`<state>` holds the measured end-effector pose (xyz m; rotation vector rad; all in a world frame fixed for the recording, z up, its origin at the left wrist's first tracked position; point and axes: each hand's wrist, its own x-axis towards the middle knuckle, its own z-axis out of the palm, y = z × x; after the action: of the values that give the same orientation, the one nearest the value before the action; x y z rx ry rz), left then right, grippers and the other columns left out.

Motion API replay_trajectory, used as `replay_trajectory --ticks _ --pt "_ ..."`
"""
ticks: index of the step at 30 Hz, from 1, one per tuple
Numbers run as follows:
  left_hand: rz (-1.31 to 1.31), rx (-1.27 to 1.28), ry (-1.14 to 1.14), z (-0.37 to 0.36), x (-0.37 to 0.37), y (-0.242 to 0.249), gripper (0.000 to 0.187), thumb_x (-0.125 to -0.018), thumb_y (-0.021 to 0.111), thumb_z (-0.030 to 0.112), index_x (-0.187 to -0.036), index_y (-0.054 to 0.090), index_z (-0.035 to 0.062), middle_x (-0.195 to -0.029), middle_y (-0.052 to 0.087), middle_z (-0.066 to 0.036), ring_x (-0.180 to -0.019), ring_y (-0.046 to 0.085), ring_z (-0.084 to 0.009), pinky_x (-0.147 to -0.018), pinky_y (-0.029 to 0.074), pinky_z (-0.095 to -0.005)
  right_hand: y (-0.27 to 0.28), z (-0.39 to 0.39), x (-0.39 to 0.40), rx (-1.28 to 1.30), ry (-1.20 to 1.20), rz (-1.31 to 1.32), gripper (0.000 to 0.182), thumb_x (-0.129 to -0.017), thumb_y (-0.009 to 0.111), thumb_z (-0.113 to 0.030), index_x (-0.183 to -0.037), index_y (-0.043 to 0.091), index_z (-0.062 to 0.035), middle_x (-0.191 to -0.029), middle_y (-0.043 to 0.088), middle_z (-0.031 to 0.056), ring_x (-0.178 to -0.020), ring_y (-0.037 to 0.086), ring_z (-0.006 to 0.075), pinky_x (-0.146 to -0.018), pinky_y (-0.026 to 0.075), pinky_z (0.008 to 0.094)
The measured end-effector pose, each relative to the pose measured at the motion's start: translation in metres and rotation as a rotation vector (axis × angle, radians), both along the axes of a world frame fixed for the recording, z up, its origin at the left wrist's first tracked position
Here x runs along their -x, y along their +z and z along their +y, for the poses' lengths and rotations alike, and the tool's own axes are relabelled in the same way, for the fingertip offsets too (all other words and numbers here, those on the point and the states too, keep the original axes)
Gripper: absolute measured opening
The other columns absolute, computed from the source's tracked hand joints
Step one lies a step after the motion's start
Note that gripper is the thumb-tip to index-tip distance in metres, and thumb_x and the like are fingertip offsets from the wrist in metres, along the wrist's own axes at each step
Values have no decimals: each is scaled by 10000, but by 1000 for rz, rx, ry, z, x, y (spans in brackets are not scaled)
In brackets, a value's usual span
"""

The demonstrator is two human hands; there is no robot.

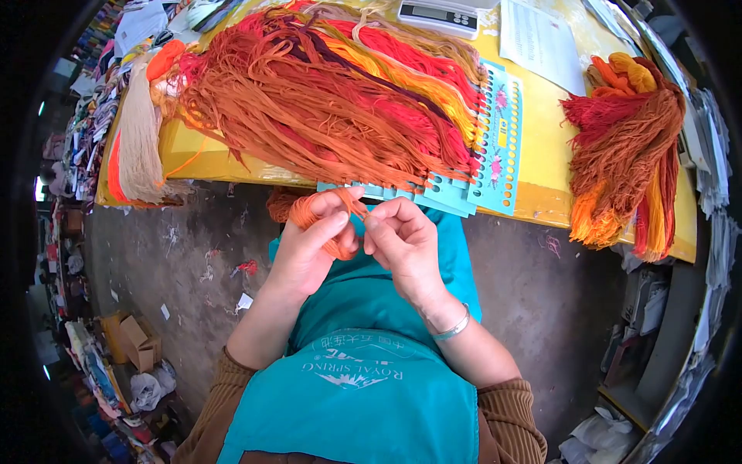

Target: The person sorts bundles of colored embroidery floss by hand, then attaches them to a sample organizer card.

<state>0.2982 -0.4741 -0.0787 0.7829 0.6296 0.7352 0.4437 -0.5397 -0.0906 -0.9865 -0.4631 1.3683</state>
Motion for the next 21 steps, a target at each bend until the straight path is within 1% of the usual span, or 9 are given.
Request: replay_trajectory --ticks 1,3,4,6,9,14,16,21 --pt "1 1 0 0 0 0 362 -922 600 115 -1252 563 -28 -970 630 -31 -701 505 -64 -620 433 -235 -1 0 0 -13 14 9 38 -952 591 -84 -953 566 -55 -671 589 11 -483 391 12 -416 248 171" --pt "20 58 17 -2 -1 3 385 -898 628 66 -1264 551 -24 -895 614 -2 -610 467 -28 -510 371 -191 -3 0 1 -4 15 10 37 -951 590 -81 -951 565 -54 -673 590 11 -484 392 12 -416 250 173" --pt "21 59 18 -2 -2 4 385 -898 628 66 -1264 551 -24 -895 614 -2 -610 467 -28 -510 371 -191 -4 0 2 3 15 10 35 -951 588 -79 -950 565 -52 -675 592 11 -485 392 11 -416 251 175" --pt "125 21 24 -3 -3 6 411 -896 607 31 -1298 531 -5 -902 572 0 -627 429 -21 -520 361 -188 -6 0 3 12 19 13 32 -950 587 -75 -949 565 -52 -675 592 12 -484 392 12 -415 251 176" --pt "166 -13 55 -3 -4 3 405 -897 603 27 -1295 535 -5 -904 580 -1 -611 430 -22 -507 353 -177 -7 0 4 17 22 18 26 -947 586 -69 -948 566 -52 -674 593 14 -480 391 16 -413 252 179" --pt "167 -7 76 -3 -6 2 397 -898 599 21 -1290 540 -4 -902 586 -1 -602 429 -24 -505 356 -175 -8 0 2 28 24 66 23 -945 585 -69 -952 567 -55 -673 598 24 -472 399 26 -409 257 182" --pt "162 -9 69 -3 -6 3 395 -899 598 21 -1289 541 -3 -902 588 -3 -602 430 -24 -506 358 -175 -7 1 4 25 23 74 1 -953 551 -67 -952 552 -67 -658 585 50 -451 359 43 -401 218 202" --pt "179 -18 66 -4 -7 3 393 -901 597 26 -1290 545 3 -891 578 4 -602 429 -25 -503 354 -179 -6 1 4 44 17 101 18 -957 544 -90 -940 544 -82 -657 581 46 -451 361 47 -402 220 201"
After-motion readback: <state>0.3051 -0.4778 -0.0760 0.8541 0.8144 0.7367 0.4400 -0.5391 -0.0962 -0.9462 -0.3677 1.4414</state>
